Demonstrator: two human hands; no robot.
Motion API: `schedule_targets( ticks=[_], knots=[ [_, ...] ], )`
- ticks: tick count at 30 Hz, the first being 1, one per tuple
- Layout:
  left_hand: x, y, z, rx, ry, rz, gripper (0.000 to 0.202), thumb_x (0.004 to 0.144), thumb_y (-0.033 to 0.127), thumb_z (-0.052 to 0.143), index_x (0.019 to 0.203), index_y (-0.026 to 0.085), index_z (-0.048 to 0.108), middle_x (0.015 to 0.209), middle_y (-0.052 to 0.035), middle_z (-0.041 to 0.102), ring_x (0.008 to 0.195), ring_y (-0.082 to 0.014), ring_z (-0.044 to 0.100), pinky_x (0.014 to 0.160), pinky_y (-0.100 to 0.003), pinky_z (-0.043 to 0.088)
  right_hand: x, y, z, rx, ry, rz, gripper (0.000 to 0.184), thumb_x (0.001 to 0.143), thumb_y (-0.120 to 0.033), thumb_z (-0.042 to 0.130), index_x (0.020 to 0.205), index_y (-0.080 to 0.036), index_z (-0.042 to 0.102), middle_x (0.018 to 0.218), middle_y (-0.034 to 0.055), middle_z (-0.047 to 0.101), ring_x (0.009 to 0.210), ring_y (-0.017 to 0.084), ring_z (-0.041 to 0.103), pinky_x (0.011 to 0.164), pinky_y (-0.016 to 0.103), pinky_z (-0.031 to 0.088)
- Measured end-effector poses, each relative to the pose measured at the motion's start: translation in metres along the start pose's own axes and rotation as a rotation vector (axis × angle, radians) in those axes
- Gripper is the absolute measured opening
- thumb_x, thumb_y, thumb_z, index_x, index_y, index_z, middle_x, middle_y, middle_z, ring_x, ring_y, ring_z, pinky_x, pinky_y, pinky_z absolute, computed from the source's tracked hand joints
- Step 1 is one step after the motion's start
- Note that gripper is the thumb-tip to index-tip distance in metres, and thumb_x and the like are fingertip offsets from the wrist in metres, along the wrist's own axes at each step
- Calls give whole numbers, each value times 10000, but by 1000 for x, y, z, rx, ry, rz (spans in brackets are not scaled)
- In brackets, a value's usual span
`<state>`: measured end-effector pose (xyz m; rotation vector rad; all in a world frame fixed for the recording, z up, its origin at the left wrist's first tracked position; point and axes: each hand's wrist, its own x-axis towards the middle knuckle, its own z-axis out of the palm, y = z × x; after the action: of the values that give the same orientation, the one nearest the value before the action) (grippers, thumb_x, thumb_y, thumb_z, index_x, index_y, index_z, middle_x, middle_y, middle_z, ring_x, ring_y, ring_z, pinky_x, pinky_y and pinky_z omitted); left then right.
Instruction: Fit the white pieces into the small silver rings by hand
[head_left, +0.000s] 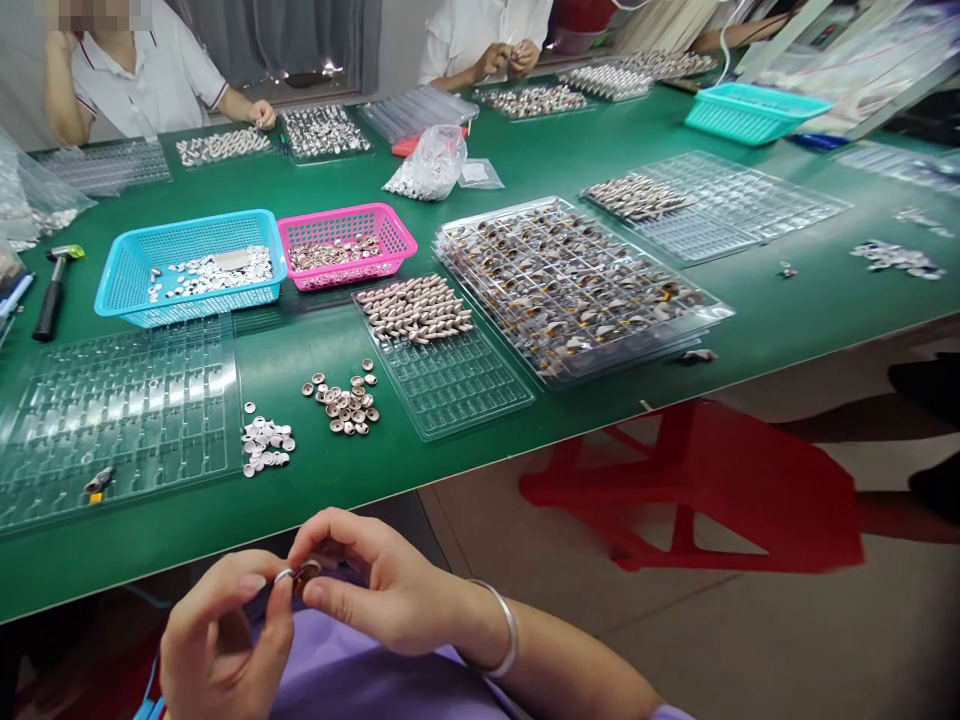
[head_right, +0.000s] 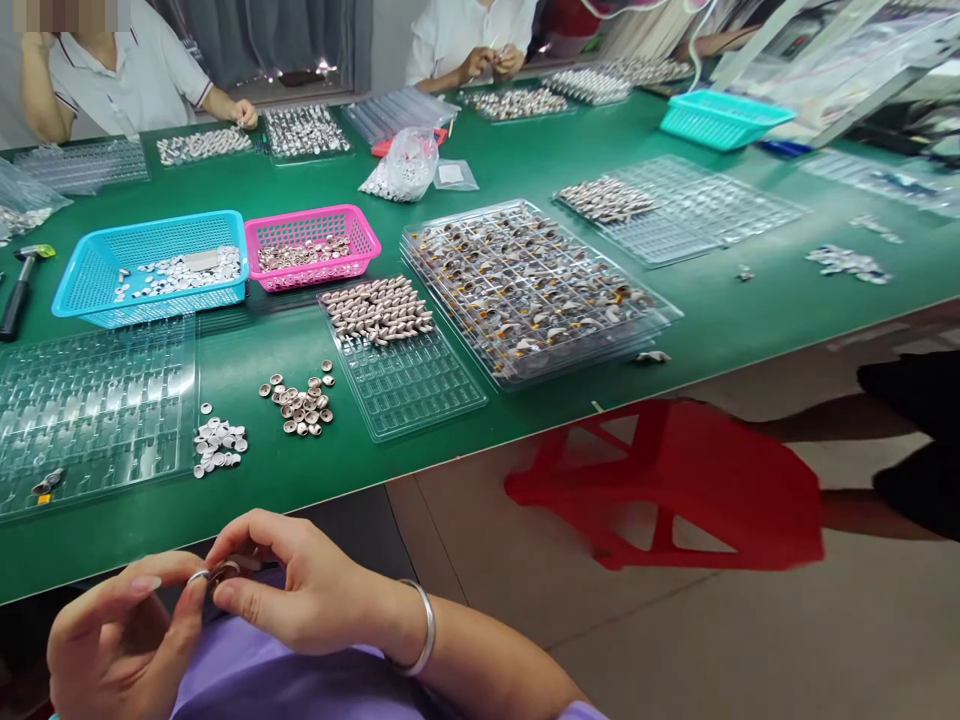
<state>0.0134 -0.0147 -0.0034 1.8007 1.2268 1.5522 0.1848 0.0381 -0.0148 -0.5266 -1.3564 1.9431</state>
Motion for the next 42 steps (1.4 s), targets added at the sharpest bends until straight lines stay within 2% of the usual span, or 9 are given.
schedule_targets(
  ticks=[3, 7, 15, 21, 26, 31, 35, 38, 42],
  knots=[
    [0, -1, 4, -27, 46, -48, 553, 726, -107, 612, 1147, 244, 538, 878, 29, 691, 765, -137, 718, 694, -254, 625, 0, 0, -2, -28, 8, 13, 253, 873, -320, 669, 1045, -151, 593, 860, 15, 584, 753, 110, 539, 721, 261, 476],
    [-1, -5, 6, -30, 110, -119, 460, 745, -56, 642, 1092, 240, 580, 887, 39, 661, 753, -110, 711, 719, -211, 610, 2, 3, -4, 66, 7, 96, 282, 874, -369, 684, 1029, -139, 631, 858, 24, 631, 746, 106, 569, 745, 267, 481],
    [5, -10, -1, 14, -11, -350, 207, 888, 215, 657, 1089, 263, 638, 875, 13, 760, 768, -123, 755, 724, -176, 615, 7, 7, -10, 350, 135, 186, 356, 740, -382, 834, 936, -151, 647, 869, 13, 685, 772, 92, 642, 751, 236, 504],
    [13, -10, -1, 11, -49, -447, 128, 808, 314, 751, 901, 236, 711, 806, 11, 753, 702, -145, 758, 652, -165, 617, 8, 12, -10, 382, 211, 155, 386, 681, -364, 877, 912, -162, 643, 816, -20, 667, 712, 75, 618, 735, 225, 502],
    [15, -11, -1, -29, -32, -532, 183, 805, 334, 749, 958, 236, 731, 823, -4, 780, 652, -148, 755, 635, -187, 625, 7, 11, -9, 332, 192, 127, 382, 721, -404, 840, 931, -170, 623, 829, -5, 655, 740, 93, 616, 751, 249, 505],
    [14, -12, 5, 55, -36, -441, 128, 801, 283, 746, 911, 220, 733, 816, -8, 781, 672, -161, 760, 631, -192, 626, 6, 10, -9, 26, 238, 66, 281, 812, -398, 726, 925, -172, 605, 807, -6, 602, 681, 94, 538, 657, 238, 461],
    [18, -17, 12, 240, -134, -234, 118, 864, 243, 671, 977, 212, 686, 854, -13, 769, 658, -136, 742, 626, -194, 613, 6, 8, -15, -349, 343, -14, 116, 843, -275, 626, 811, -171, 586, 707, -29, 542, 628, 95, 469, 596, 228, 398],
    [36, -31, 17, 409, -245, -90, 132, 919, 277, 592, 987, 201, 676, 840, -22, 757, 657, -135, 720, 612, -214, 590, 5, 5, -26, -508, 424, -57, 95, 844, -239, 590, 777, -174, 577, 689, -31, 525, 621, 101, 464, 598, 234, 385],
    [76, -60, 31, 528, -320, -47, 153, 909, 302, 594, 884, 214, 717, 790, -27, 732, 691, -175, 665, 662, -291, 538, 1, 1, -42, -484, 526, -23, 127, 848, -269, 600, 768, -179, 561, 668, -33, 516, 598, 102, 467, 571, 230, 387]
  ],
)
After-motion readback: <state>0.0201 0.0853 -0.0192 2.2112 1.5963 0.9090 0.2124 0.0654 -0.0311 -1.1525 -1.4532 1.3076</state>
